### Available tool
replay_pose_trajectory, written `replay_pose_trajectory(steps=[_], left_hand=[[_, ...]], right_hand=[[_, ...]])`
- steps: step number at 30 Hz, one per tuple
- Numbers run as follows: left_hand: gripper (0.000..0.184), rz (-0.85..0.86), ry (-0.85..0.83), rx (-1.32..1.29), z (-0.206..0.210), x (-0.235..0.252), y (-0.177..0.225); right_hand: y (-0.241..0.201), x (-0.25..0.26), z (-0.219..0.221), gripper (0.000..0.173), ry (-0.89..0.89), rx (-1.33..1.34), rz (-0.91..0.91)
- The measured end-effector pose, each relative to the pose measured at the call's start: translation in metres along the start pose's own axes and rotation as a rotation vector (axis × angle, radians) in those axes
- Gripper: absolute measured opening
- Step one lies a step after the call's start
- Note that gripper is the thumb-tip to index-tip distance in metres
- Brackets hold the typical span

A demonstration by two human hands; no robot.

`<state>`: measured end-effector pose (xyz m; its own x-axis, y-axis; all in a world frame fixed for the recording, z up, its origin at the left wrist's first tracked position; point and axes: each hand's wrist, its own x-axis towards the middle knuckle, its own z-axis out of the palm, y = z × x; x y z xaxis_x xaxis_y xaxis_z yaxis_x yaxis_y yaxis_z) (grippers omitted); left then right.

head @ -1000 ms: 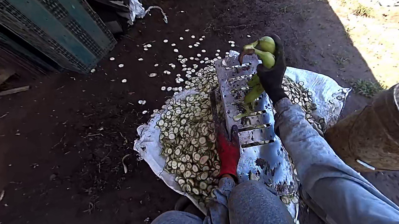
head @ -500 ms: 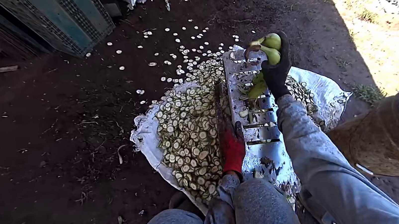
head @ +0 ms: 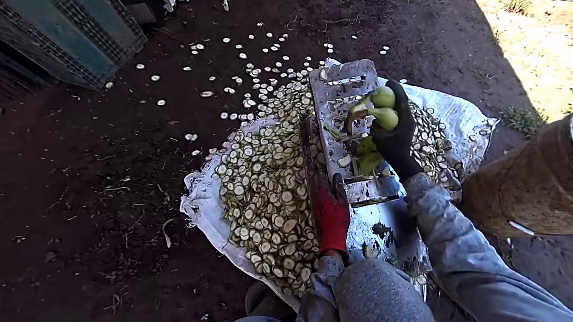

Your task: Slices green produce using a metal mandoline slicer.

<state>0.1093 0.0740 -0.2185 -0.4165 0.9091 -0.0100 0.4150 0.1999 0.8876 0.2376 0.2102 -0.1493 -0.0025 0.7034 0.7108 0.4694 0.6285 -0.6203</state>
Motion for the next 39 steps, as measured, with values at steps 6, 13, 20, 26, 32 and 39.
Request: replay_pose_trajectory(steps=[6,13,20,26,32,39], left_hand=[[0.054,0.028,0.018,-0.090,-0.003,0.002,0.002],[0.054,0.088,0.060,-0.105,0.004,-0.002,-0.004],[0.053,0.055,0.026,-0.130,-0.003,-0.002,0.002],[0.049,0.090,0.020,-0.136,-0.009,-0.008,0.003],[0.052,0.093,0.046,-0.064,-0.005,-0.011,0.002],[0.052,0.043,0.061,-0.034,-0.005,-0.004,0.009]], right_hand=[[-0.005,0.017,0.004,0.087,-0.044,-0.008,0.020],[-0.051,-0.108,-0.074,0.070,-0.043,0.083,0.068],[0.037,0.070,0.057,0.087,-0.122,-0.208,-0.051],[-0.033,-0.063,-0.023,0.083,-0.159,0.064,-0.041],[-0.042,-0.090,-0.045,0.066,-0.221,0.109,-0.091],[0.033,0.080,0.063,0.084,-0.265,-0.157,-0.013]])
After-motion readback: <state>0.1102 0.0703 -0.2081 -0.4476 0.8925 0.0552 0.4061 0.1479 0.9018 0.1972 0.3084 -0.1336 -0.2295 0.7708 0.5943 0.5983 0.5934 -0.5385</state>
